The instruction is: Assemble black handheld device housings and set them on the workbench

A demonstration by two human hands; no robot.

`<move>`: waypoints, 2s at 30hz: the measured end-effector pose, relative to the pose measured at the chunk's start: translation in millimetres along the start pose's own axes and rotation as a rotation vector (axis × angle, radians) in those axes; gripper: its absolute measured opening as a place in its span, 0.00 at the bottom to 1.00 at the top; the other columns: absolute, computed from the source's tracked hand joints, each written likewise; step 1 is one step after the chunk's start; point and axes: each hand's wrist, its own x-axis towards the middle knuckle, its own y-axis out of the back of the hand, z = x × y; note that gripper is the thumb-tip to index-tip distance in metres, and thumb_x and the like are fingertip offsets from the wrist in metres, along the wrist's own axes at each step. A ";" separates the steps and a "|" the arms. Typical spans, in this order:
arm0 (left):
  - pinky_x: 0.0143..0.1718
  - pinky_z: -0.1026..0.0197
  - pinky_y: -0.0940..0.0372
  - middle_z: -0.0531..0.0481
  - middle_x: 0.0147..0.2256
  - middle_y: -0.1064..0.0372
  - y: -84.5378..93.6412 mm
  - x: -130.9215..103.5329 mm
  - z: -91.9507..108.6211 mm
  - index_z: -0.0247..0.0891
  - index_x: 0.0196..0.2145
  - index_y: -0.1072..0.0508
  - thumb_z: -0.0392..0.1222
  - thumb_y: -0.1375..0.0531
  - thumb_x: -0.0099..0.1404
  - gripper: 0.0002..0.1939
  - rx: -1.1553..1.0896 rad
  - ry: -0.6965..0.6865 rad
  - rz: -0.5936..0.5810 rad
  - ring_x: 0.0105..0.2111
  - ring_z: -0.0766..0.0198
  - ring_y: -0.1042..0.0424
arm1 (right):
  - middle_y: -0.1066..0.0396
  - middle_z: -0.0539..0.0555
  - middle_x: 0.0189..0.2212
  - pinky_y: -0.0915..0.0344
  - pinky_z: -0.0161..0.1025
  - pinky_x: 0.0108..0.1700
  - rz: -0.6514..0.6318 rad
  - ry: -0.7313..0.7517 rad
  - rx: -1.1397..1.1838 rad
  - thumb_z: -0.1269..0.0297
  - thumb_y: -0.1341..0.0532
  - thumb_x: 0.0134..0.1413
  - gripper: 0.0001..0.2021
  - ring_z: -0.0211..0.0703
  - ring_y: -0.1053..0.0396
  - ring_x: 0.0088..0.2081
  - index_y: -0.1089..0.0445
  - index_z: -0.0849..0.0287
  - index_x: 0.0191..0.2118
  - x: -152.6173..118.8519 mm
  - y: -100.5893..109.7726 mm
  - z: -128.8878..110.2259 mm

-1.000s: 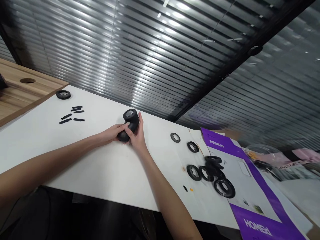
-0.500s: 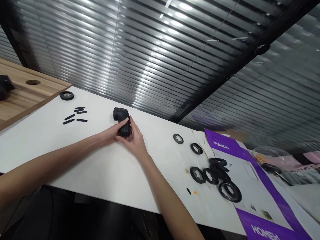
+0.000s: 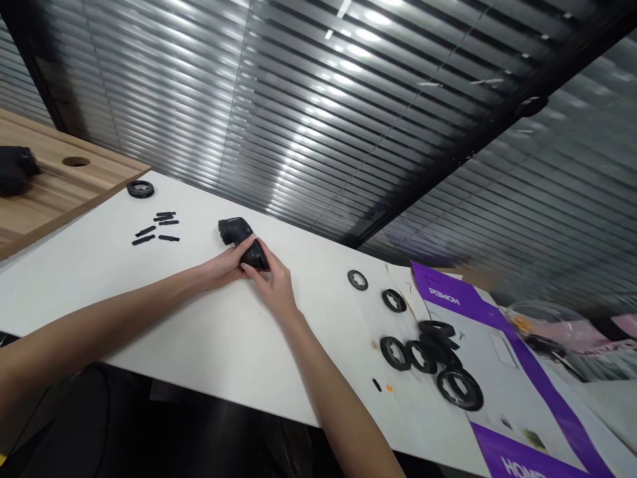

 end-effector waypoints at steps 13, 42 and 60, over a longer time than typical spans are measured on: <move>0.53 0.55 0.24 0.41 0.45 0.20 -10.2 -8.9 13.4 0.35 0.41 0.21 0.45 0.35 0.68 0.10 -0.111 0.028 0.077 0.45 0.56 0.20 | 0.20 0.52 0.55 0.28 0.54 0.62 0.047 -0.060 0.089 0.51 0.30 0.57 0.19 0.56 0.24 0.58 0.18 0.48 0.52 4.2 3.7 -3.0; 0.36 0.57 0.24 0.33 0.32 0.21 -16.1 -11.9 23.7 0.28 0.39 0.23 0.46 0.44 0.70 0.17 -0.121 0.145 0.137 0.31 0.53 0.19 | 0.18 0.59 0.32 0.28 0.36 0.29 0.355 -0.391 0.545 0.41 0.30 0.52 0.24 0.48 0.20 0.35 0.20 0.62 0.35 23.2 7.6 0.8; 0.27 0.61 0.32 0.37 0.33 0.21 -5.6 -10.1 22.1 0.32 0.39 0.25 0.47 0.41 0.64 0.14 -0.163 0.111 0.047 0.21 0.63 0.31 | 0.19 0.58 0.30 0.33 0.37 0.26 0.350 -0.411 0.566 0.45 0.30 0.53 0.21 0.39 0.30 0.23 0.21 0.62 0.35 23.3 9.4 -0.6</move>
